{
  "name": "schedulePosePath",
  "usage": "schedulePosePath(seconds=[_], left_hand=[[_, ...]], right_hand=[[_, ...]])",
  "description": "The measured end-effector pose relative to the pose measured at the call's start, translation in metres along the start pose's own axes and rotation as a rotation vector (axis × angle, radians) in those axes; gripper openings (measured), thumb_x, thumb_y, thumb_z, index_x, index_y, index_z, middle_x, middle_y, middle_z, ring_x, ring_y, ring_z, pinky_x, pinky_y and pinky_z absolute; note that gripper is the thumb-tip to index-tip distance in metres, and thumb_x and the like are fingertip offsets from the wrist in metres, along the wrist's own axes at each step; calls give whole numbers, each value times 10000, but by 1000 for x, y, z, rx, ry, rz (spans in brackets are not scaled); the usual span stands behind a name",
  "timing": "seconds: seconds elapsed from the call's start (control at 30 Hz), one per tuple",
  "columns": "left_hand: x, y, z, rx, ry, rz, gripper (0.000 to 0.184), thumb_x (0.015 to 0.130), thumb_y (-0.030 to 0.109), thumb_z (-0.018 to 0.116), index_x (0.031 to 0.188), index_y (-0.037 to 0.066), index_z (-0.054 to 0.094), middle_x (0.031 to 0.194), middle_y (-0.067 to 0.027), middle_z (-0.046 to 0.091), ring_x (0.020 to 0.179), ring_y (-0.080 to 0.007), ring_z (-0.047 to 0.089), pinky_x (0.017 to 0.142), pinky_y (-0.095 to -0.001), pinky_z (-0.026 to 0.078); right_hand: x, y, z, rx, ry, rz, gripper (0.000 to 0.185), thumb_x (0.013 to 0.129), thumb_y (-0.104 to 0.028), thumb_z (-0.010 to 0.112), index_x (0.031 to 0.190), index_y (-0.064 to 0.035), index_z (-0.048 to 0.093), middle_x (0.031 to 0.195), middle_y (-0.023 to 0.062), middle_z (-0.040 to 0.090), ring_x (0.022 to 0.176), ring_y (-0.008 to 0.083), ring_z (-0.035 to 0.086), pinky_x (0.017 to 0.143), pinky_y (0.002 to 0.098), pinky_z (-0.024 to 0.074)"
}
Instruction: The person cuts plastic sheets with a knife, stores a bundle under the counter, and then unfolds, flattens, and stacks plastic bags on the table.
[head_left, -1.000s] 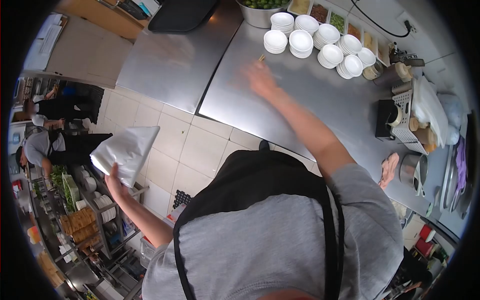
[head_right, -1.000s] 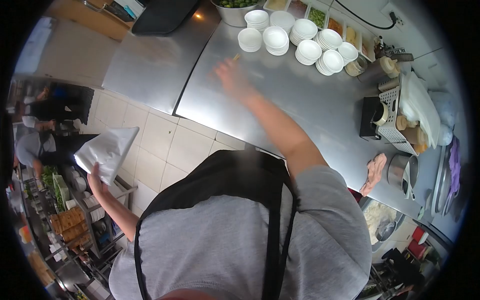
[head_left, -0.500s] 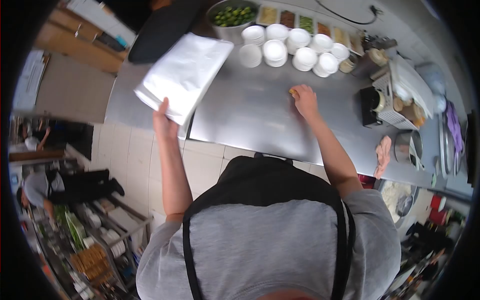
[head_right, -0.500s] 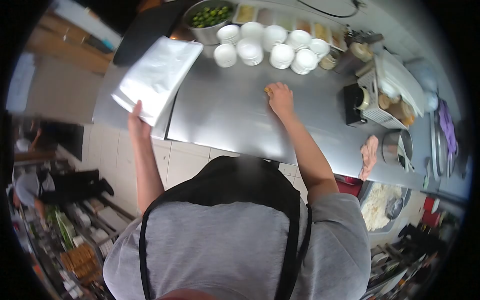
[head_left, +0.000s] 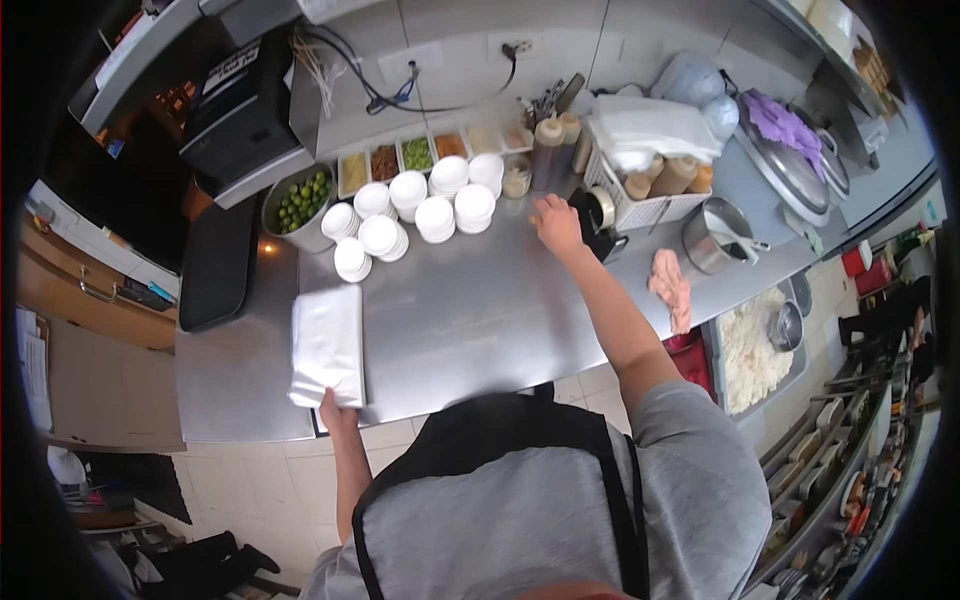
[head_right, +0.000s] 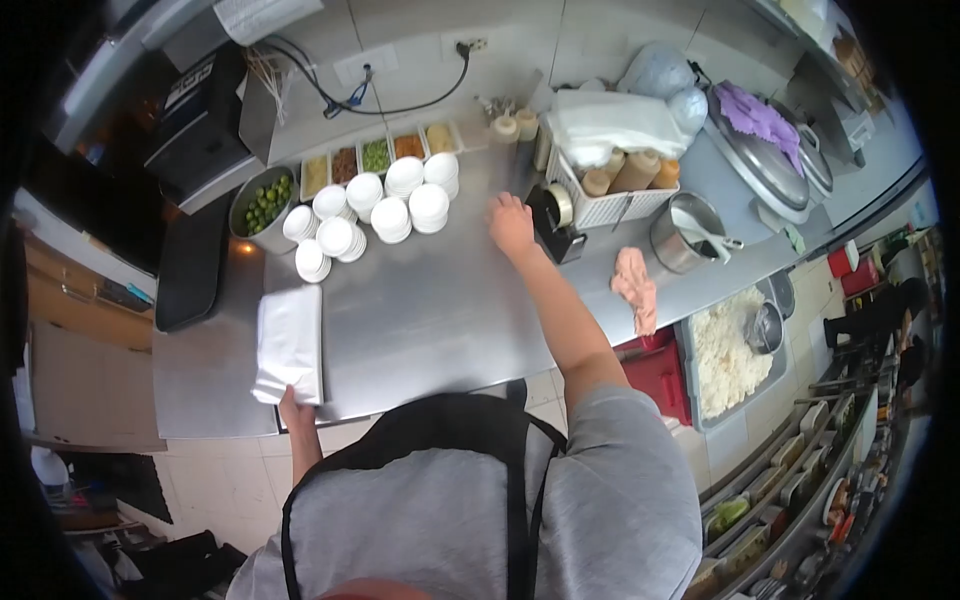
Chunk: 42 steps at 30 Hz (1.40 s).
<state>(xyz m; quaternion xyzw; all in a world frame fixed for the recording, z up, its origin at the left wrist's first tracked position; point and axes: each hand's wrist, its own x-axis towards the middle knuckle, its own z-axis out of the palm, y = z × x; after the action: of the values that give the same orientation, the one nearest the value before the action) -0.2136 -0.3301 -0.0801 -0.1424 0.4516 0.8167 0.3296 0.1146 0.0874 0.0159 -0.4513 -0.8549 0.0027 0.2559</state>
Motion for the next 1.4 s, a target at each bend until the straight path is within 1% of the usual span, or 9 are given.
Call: schedulePosePath(seconds=[0.2, 0.33, 0.53, 0.77, 1.03, 1.17, 1.23, 1.3, 1.4], left_hand=[[-7, 1, -14, -4, 79, 143, 379, 857, 72, 445, 1214, -38, 380, 1125, -149, 498, 1037, -295, 505, 915, -440, 420], [3, 30, -57, -13, 212, 228, 438, 853, 128, 468, 1261, 32, 341, 1131, -129, 482, 1039, -273, 496, 852, -395, 428], [-51, 54, -31, 41, 490, 425, 514, 843, 180, 497, 1308, 95, 296, 1201, -116, 441, 1092, -273, 447, 844, -376, 393], [-56, 38, 17, 14, 298, 446, 443, 846, 184, 502, 1260, 66, 398, 1215, -102, 472, 1097, -239, 467, 882, -367, 398], [-85, 22, 88, 190, 117, 428, 318, 884, 219, 502, 1144, 36, 499, 1089, -95, 565, 995, -205, 544, 842, -333, 431], [-92, 15, 96, 290, 86, 398, 302, 883, 227, 505, 1118, 38, 511, 1054, -87, 580, 965, -196, 554, 809, -323, 435], [-94, 12, 97, 378, 88, 404, 293, 878, 247, 516, 1091, 46, 527, 1020, -77, 593, 931, -184, 563, 786, -313, 434], [-97, 12, 95, 401, 61, 385, 291, 874, 257, 524, 1080, 52, 533, 1009, -73, 597, 923, -181, 565, 784, -312, 434], [-97, 16, 92, 446, 27, 329, 285, 863, 275, 543, 1055, 64, 549, 994, -63, 602, 909, -174, 569, 781, -308, 434]], right_hand=[[56, 69, -87, 45, 249, -29, 320, 719, -184, 647, 1021, -92, 591, 1040, 83, 557, 959, 265, 528, 781, 409, 444], [86, 161, -143, -287, 465, 69, 381, 727, -202, 649, 1069, -64, 556, 1085, 121, 533, 1020, 288, 503, 800, 417, 447], [99, 261, -186, -426, 242, 711, 425, 722, -289, 627, 1071, -63, 537, 1101, 143, 542, 1026, 347, 508, 827, 429, 443], [128, 303, -174, -339, 178, 507, 304, 698, -232, 597, 930, -35, 592, 949, 178, 615, 917, 351, 580, 794, 436, 464], [147, 283, -202, -270, -132, 566, 272, 688, -161, 565, 902, -4, 625, 948, 202, 625, 904, 335, 600, 793, 404, 470], [178, 352, -164, -203, -225, 595, 252, 674, -156, 576, 868, -5, 633, 924, 202, 630, 896, 322, 608, 791, 397, 473], [206, 409, -127, -329, -202, 385, 302, 674, -144, 582, 953, -31, 611, 960, 174, 628, 861, 318, 610, 764, 411, 484], [185, 364, -144, 616, 104, 585, 348, 753, -166, 524, 1088, -76, 554, 1128, 71, 538, 976, 252, 515, 768, 417, 461], [173, 302, -189, 1153, 45, 583, 464, 761, -85, 477, 1224, -110, 451, 1195, 65, 446, 1063, 219, 424, 820, 401, 445]])
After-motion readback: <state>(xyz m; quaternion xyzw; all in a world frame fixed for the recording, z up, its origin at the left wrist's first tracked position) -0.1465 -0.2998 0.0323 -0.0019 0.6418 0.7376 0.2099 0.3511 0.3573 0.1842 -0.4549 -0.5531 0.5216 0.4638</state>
